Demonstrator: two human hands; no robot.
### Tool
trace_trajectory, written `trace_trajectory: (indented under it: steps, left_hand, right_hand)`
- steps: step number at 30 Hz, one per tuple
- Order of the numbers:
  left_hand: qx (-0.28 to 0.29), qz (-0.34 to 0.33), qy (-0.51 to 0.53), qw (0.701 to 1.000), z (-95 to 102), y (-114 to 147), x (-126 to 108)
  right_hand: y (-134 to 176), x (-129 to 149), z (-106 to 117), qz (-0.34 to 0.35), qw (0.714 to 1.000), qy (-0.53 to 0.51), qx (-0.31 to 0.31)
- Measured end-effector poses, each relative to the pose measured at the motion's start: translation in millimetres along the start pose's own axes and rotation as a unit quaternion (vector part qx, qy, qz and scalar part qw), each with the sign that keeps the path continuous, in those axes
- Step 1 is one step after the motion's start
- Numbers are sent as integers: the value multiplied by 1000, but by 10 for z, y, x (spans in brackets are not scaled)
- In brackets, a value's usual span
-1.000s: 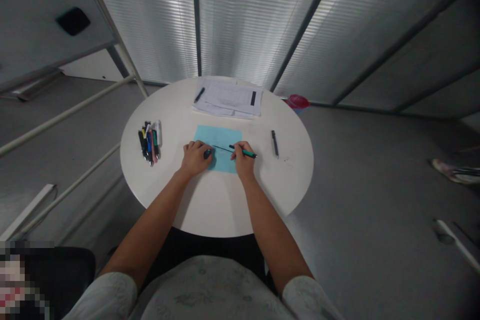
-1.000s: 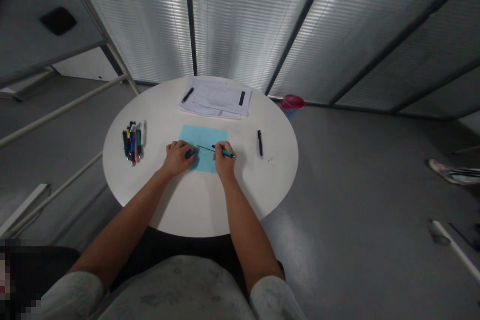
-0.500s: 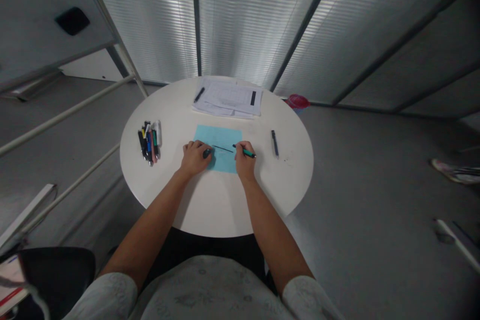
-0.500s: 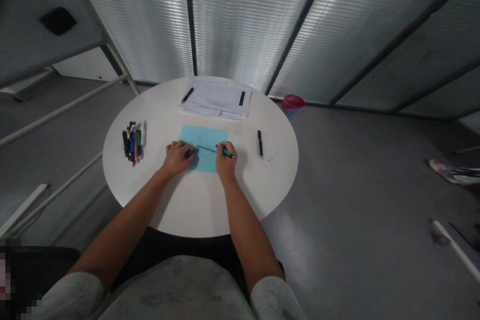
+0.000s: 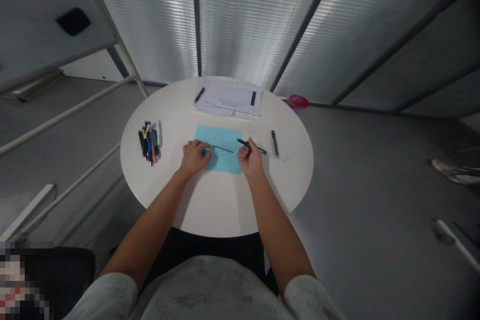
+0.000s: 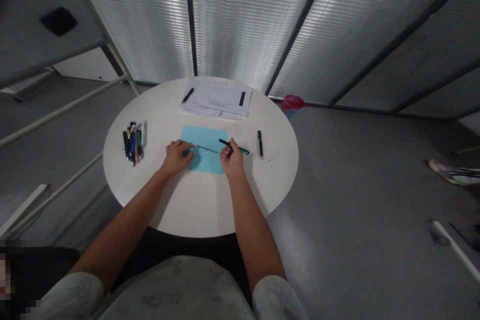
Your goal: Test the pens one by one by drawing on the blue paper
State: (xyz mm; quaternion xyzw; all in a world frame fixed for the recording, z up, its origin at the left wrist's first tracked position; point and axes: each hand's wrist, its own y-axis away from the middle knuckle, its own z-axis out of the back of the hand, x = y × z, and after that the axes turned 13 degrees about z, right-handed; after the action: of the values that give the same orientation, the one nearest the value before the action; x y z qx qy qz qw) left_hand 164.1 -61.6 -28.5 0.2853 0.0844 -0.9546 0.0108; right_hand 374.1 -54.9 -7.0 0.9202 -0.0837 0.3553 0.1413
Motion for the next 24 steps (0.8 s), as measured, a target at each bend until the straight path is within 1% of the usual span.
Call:
trace_trajectory:
  steps: [2,6,10,12,20,24]
  left_hand:
    - [-6,13,19,1000,5,-12,11]
    - [-14,26,47,998,8,-43,41]
    - [-17,25,49,998,0,-56,61]
    - [-20,22,50,998,-2,-54,61]
    - [-23,19,56,998,-10,-54,65]
    - [-20,23,48,998,-10,-59,62]
  right_hand:
    - [-10,58,32,-27,999,-37,12]
    - [-32,95,116,-53,992,-107,28]
    - [-37,104,171,-88,976,-193,43]
    - [-32,112,179,-100,971,-213,43]
    - [-11,103,122,-93,985,-143,39]
    - [5,80,94,-73,991,-104,51]
